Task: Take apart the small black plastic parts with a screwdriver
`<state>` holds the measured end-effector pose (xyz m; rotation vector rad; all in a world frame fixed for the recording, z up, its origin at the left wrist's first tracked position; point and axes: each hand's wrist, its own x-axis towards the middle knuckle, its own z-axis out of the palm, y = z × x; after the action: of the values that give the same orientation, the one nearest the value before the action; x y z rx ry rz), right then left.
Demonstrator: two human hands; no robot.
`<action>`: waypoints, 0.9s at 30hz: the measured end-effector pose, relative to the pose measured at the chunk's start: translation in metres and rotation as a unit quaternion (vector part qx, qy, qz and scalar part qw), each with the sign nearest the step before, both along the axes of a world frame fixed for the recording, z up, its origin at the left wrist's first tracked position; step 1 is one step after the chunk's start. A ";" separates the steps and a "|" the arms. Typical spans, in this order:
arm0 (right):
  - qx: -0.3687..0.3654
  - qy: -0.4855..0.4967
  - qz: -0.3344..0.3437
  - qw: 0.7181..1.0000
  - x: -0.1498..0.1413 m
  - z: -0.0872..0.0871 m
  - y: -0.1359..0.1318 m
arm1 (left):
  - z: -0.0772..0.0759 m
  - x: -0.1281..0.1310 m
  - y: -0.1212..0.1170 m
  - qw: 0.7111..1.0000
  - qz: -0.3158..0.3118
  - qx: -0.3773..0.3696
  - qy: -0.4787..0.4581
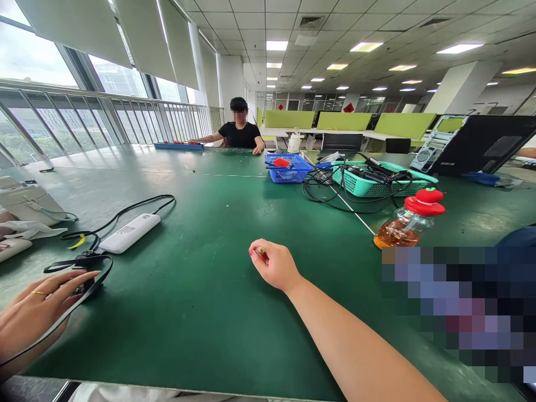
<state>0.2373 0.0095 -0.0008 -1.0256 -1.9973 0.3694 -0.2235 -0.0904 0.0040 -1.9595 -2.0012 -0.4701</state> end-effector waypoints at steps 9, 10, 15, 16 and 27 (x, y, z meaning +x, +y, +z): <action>0.004 0.001 0.000 1.000 0.000 0.000 0.000 | 0.005 -0.002 0.010 0.995 -0.025 -0.090 0.026; 0.004 0.001 0.001 1.000 0.000 0.000 0.000 | 0.008 0.001 0.009 0.995 -0.021 -0.095 0.015; -0.001 0.000 0.001 1.000 0.000 -0.001 0.001 | 0.021 0.011 0.003 0.993 -0.014 -0.116 0.005; -0.002 0.000 0.000 1.000 0.000 -0.001 0.001 | 0.022 0.011 0.001 0.993 -0.012 -0.117 0.007; 0.009 -0.001 0.002 1.000 0.000 0.001 0.000 | 0.008 -0.006 0.006 0.996 0.001 -0.093 -0.006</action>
<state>0.2371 0.0097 -0.0001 -1.0103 -2.0008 0.3528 -0.2297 -0.0839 0.0118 -2.0657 -2.1224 -0.3029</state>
